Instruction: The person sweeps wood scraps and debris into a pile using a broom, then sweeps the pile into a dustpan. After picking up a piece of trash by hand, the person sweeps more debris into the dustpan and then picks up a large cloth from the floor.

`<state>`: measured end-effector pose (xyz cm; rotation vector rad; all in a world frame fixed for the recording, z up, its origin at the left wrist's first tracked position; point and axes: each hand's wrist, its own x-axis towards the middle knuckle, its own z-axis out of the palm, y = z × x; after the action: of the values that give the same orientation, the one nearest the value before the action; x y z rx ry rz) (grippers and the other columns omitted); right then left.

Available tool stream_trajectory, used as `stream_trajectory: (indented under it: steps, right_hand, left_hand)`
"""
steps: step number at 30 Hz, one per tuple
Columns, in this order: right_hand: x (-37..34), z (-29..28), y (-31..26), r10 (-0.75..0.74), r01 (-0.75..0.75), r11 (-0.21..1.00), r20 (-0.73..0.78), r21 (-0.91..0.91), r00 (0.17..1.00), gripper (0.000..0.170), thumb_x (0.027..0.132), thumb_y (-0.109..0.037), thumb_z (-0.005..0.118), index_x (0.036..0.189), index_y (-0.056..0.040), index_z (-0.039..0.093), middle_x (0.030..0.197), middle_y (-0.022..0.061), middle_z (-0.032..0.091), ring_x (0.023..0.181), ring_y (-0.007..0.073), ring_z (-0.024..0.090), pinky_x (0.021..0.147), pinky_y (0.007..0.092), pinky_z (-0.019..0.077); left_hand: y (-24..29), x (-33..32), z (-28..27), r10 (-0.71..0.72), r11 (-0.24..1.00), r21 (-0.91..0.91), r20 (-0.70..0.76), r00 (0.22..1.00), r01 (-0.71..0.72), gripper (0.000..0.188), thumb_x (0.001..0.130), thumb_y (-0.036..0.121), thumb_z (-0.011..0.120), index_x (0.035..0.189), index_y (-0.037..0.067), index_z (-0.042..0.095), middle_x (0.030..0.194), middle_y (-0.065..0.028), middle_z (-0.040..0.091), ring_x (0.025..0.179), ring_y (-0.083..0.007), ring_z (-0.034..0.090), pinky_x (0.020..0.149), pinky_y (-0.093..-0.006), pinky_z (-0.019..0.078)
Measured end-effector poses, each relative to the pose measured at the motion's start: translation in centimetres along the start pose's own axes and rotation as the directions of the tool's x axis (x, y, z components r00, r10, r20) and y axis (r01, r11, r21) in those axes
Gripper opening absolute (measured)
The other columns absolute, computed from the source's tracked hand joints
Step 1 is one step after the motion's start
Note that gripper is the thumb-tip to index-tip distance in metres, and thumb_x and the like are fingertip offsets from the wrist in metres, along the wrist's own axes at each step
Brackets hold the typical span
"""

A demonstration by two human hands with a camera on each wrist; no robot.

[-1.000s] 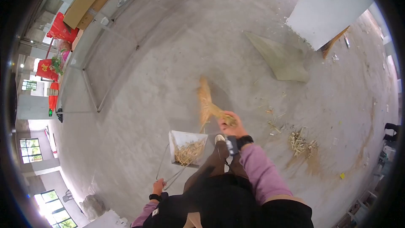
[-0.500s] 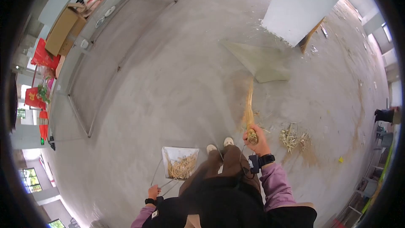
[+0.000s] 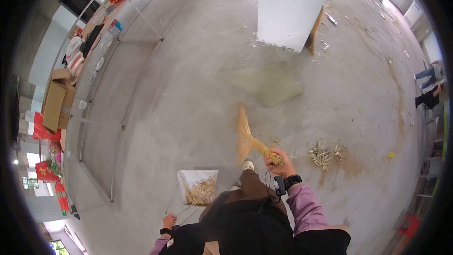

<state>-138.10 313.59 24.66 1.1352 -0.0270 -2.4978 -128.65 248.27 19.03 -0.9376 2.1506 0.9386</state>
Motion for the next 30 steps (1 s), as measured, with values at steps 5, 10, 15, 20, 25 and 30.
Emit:
stream_trajectory:
  steps: [5,10,15,20,25,30]
  right_hand:
    - [-3.7,-0.4,-1.2,-0.054,0.046,0.992,-0.066,-0.118,0.996,0.025,0.084,-0.026,0.055,0.093,-0.0039,0.047,0.076,0.0038,0.05,0.061,0.0125,0.051,0.048,0.0218,0.0397]
    - [-7.4,1.1,-3.5,-0.138,0.117,0.987,-0.207,-0.111,0.969,0.023,0.082,-0.029,0.057,0.083,-0.0086,0.046,0.068,0.0047,0.052,0.053,0.0142,0.052,0.039,0.0233,0.0379]
    - [-8.5,0.0,-6.5,-0.227,0.245,0.967,-0.188,0.076,0.956,0.024,0.082,-0.029,0.057,0.078,-0.0071,0.049,0.067,0.0036,0.053,0.053,0.0144,0.054,0.037,0.0217,0.0369]
    - [-7.8,2.8,-10.1,-0.398,0.425,0.899,-0.21,0.102,0.893,0.024,0.082,-0.03,0.059,0.08,-0.0074,0.048,0.068,0.0015,0.051,0.053,0.0116,0.052,0.039,0.02,0.036]
    - [-5.2,7.2,-16.1,-0.514,0.542,0.84,-0.337,-0.013,0.788,0.026,0.081,-0.031,0.059,0.079,-0.0073,0.049,0.068,0.0011,0.051,0.053,0.0118,0.052,0.04,0.0208,0.0369]
    - [-1.9,11.7,-24.0,-0.649,0.662,0.745,-0.316,-0.081,0.692,0.024,0.082,-0.031,0.058,0.081,-0.0081,0.049,0.068,0.001,0.05,0.055,0.0112,0.052,0.042,0.0204,0.0357]
  left_hand:
    - [9.0,3.9,1.1,0.079,0.997,-0.02,-0.03,0.996,-0.08,0.036,0.081,0.03,0.051,0.068,-0.002,0.061,0.063,-0.0117,0.063,0.052,-0.0184,0.058,0.049,-0.03,0.0443]
    - [19.4,9.0,2.4,0.046,0.992,-0.116,0.001,0.999,-0.046,0.031,0.082,0.027,0.051,0.069,0.0,0.059,0.065,-0.0109,0.063,0.051,-0.0171,0.057,0.045,-0.029,0.0421]
    - [29.6,14.1,4.1,0.068,0.99,-0.132,0.069,0.995,-0.058,0.026,0.083,0.023,0.049,0.07,0.002,0.055,0.066,-0.0099,0.062,0.049,-0.0156,0.054,0.042,-0.028,0.0401]
    - [38.4,18.4,6.9,0.18,0.983,0.013,0.121,0.976,-0.183,0.028,0.081,0.023,0.051,0.069,-0.001,0.059,0.066,-0.0114,0.063,0.054,-0.0173,0.058,0.047,-0.0288,0.0433]
    - [45.0,23.2,10.3,0.265,0.963,-0.091,0.175,0.948,-0.252,0.027,0.079,0.024,0.052,0.067,0.0,0.058,0.064,-0.0102,0.063,0.05,-0.0168,0.054,0.045,-0.0297,0.0404]
    - [51.1,25.3,12.2,0.261,0.963,0.015,0.201,0.944,-0.269,0.033,0.079,0.023,0.051,0.068,-0.007,0.06,0.068,-0.0161,0.064,0.06,-0.0226,0.062,0.057,-0.0331,0.0488]
